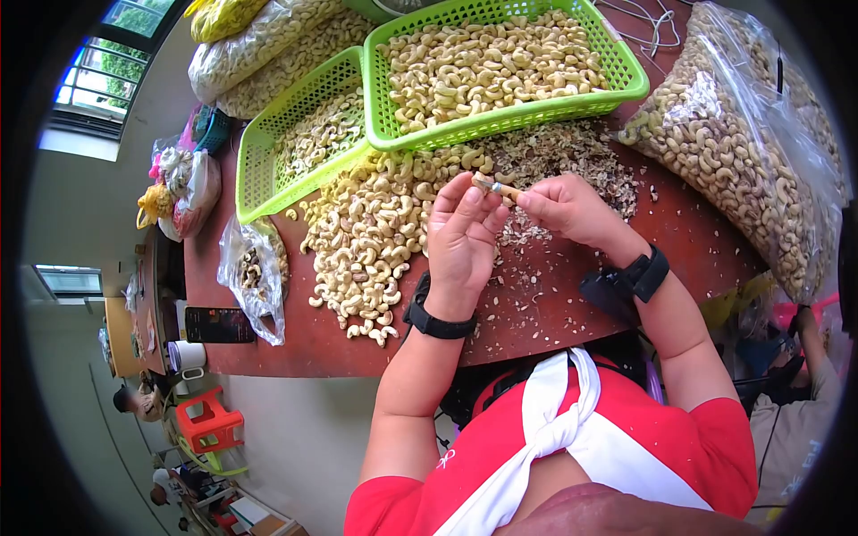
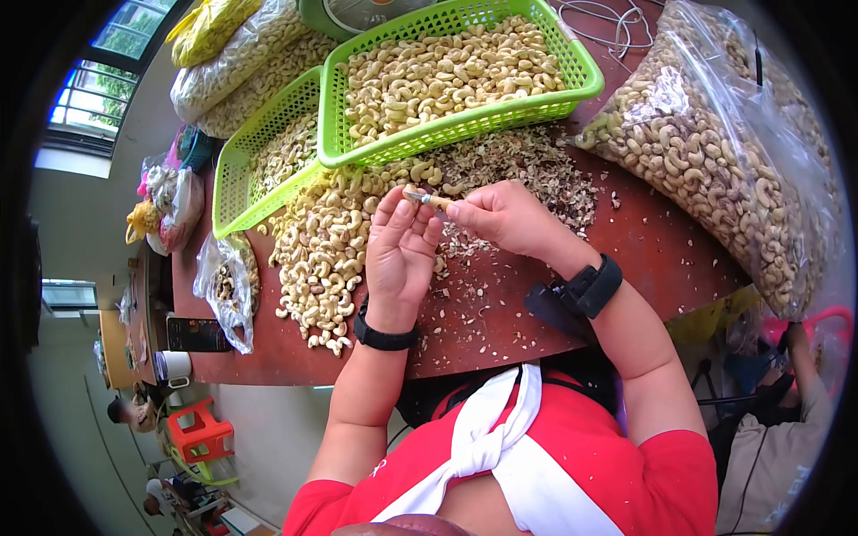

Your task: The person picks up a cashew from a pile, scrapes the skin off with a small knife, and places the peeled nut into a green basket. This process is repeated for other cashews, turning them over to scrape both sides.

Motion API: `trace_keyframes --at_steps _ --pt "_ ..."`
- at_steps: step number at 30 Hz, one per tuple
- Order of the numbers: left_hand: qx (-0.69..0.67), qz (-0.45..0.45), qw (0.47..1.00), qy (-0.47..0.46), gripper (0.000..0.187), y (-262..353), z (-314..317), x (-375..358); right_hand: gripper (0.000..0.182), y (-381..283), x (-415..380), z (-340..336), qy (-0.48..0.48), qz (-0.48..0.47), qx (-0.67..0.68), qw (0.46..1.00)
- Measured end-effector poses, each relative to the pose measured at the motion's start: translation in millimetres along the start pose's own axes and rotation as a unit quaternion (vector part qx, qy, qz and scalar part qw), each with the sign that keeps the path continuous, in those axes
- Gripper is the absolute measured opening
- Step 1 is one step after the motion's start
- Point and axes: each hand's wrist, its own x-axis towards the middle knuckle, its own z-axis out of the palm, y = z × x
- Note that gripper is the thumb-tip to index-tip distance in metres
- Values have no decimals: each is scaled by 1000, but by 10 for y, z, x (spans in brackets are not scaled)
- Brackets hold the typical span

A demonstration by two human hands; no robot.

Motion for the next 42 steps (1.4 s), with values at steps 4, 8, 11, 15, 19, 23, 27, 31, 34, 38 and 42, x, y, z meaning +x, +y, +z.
trace_keyframes --at_steps 4,8,11,15,19,23,27,31,34,38,42 --pt "21 3 999 -24 23 -14 -5 17 36 -18 -24 -13 0 -9 9 1000" --pt "13 15 1000 -22 22 1 37 -3 35 -36 -29 8 -18 -7 16 1000" --pt "6 14 999 -34 21 6 7 1 35 -62 -39 19 -29 -8 33 999" --pt "-5 22 998 -50 20 5 -1 -1 34 -60 -41 5 -40 -13 40 998" --pt "-12 32 998 -61 19 7 -4 -2 34 -36 -37 -7 -48 -15 49 998" --pt "8 43 996 -75 19 14 17 -11 34 -56 -37 14 -31 -37 33 998" --pt "30 70 996 -45 17 -17 50 -29 34 -62 -32 36 -7 -36 12 999" --pt "26 72 997 -11 14 -67 59 -24 35 -81 -39 54 14 -34 22 999" --pt "22 65 998 -12 15 -45 70 -26 35 -55 -34 51 6 -40 32 999" --pt "13 52 998 -24 17 -13 51 -12 35 -59 -40 46 -6 -50 27 998" --pt "0 40 999 -33 20 18 42 -4 34 -57 -40 23 -10 -44 -13 999"
